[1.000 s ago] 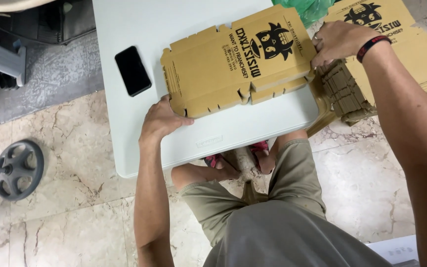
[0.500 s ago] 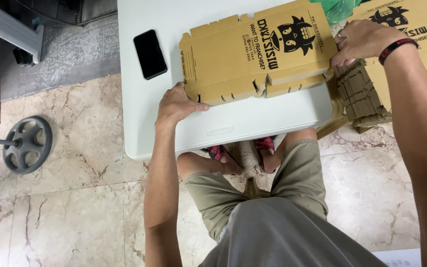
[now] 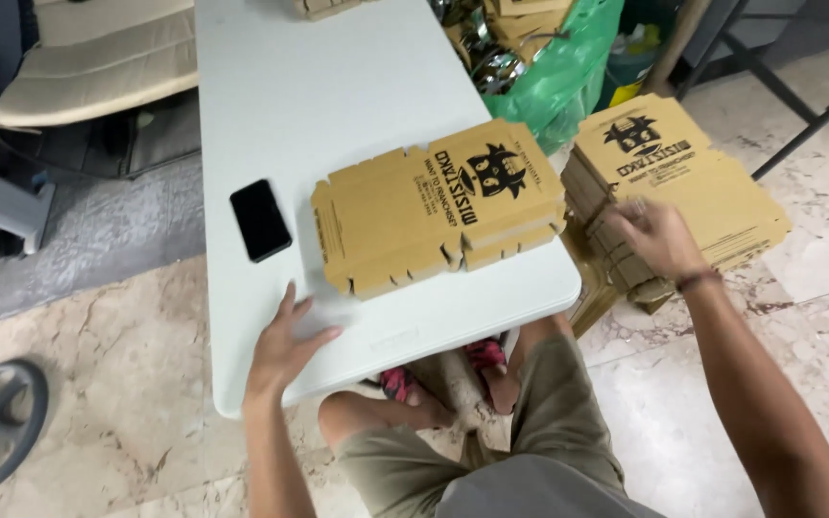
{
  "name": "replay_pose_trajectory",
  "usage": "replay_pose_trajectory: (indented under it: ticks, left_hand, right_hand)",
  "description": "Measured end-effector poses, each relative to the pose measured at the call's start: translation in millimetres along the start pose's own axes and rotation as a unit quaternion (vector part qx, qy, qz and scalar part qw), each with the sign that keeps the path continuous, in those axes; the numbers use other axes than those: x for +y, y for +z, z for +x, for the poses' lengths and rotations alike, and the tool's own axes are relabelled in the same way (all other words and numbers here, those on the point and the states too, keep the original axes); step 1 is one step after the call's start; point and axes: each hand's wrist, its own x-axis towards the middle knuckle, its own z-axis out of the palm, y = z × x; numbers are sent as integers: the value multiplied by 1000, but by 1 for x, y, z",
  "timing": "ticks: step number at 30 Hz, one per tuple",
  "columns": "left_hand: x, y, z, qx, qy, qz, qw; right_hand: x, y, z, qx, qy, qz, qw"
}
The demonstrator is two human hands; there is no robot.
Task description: Sorting and stacking flat cardboard boxes from a table into a neat pile.
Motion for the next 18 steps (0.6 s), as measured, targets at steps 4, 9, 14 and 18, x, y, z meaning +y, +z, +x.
replay_pose_trajectory:
  ticks: [4, 9, 14, 18]
  left_hand:
    - [-55, 23, -26, 44, -36, -87, 995]
    - [-93, 47, -29, 179, 86, -184, 963]
    - [-108, 57, 4, 271, 111, -218, 931]
    - [-68, 56, -5, 337, 7, -205, 919]
  right_hand:
    - [112, 21, -116, 48, 230, 29, 972]
    - [178, 63, -269, 135, 436, 94, 885]
    - [184, 123, -305, 217, 502, 267, 794]
    - [234, 122, -261, 213, 421, 92, 877]
